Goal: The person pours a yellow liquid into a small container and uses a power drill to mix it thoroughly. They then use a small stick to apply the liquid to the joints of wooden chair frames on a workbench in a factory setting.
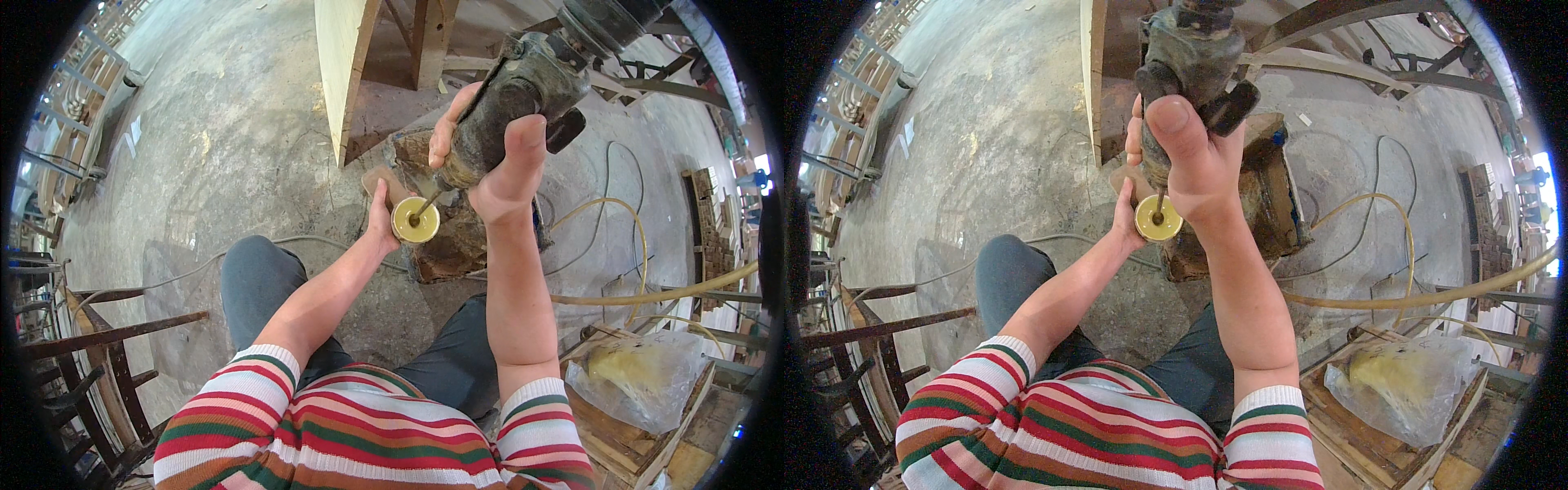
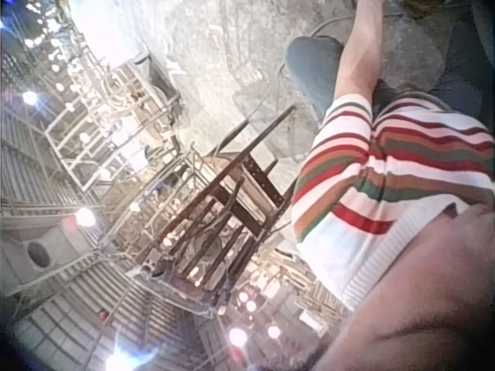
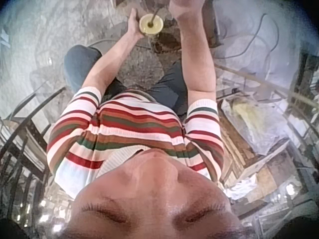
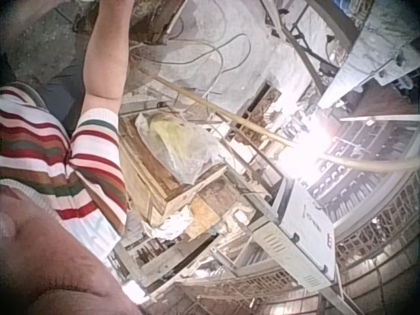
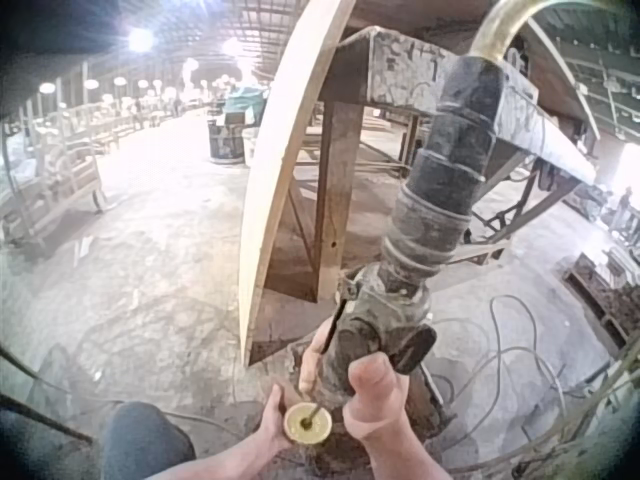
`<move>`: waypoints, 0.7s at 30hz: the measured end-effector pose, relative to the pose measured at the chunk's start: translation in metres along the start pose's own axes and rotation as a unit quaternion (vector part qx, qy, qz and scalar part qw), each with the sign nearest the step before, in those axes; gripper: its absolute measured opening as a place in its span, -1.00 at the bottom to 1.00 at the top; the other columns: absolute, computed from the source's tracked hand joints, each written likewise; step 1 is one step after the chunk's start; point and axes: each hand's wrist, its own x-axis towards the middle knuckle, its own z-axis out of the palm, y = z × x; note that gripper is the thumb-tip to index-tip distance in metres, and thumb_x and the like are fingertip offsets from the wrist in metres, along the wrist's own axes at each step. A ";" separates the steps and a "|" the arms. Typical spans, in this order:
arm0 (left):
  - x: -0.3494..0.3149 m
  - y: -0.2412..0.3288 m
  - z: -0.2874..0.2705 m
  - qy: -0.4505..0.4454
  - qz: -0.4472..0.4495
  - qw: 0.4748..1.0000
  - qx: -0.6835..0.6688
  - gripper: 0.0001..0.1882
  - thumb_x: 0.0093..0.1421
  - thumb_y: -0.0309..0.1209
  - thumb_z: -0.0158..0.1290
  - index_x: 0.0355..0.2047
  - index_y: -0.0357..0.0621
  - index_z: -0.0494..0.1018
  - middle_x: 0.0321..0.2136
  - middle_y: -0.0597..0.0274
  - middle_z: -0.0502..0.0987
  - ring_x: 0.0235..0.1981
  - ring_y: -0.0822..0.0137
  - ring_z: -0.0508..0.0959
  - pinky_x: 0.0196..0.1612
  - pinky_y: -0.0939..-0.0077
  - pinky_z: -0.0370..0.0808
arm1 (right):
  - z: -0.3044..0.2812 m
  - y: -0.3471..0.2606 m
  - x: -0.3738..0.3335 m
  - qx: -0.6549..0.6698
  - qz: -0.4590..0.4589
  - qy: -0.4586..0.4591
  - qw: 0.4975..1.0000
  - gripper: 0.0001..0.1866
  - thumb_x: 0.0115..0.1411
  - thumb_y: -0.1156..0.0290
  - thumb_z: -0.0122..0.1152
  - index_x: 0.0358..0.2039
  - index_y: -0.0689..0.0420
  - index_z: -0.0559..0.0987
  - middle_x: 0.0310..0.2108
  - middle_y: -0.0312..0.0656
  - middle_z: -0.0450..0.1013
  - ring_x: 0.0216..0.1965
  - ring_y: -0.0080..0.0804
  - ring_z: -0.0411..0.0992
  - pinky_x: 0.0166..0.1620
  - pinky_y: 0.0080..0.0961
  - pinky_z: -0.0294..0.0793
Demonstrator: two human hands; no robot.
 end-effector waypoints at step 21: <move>0.005 0.000 -0.007 -0.017 -0.006 1.000 0.020 -0.18 0.01 0.38 -0.33 -0.09 -0.13 0.29 -0.08 0.07 0.38 -0.05 0.14 0.39 0.03 0.12 0.31 | 0.001 -0.001 -0.001 -0.008 -0.005 -0.007 1.000 -0.19 -0.12 -0.41 -0.01 -0.40 0.26 0.39 -0.67 -0.13 0.35 -0.63 -0.38 0.34 -0.51 -0.51 0.37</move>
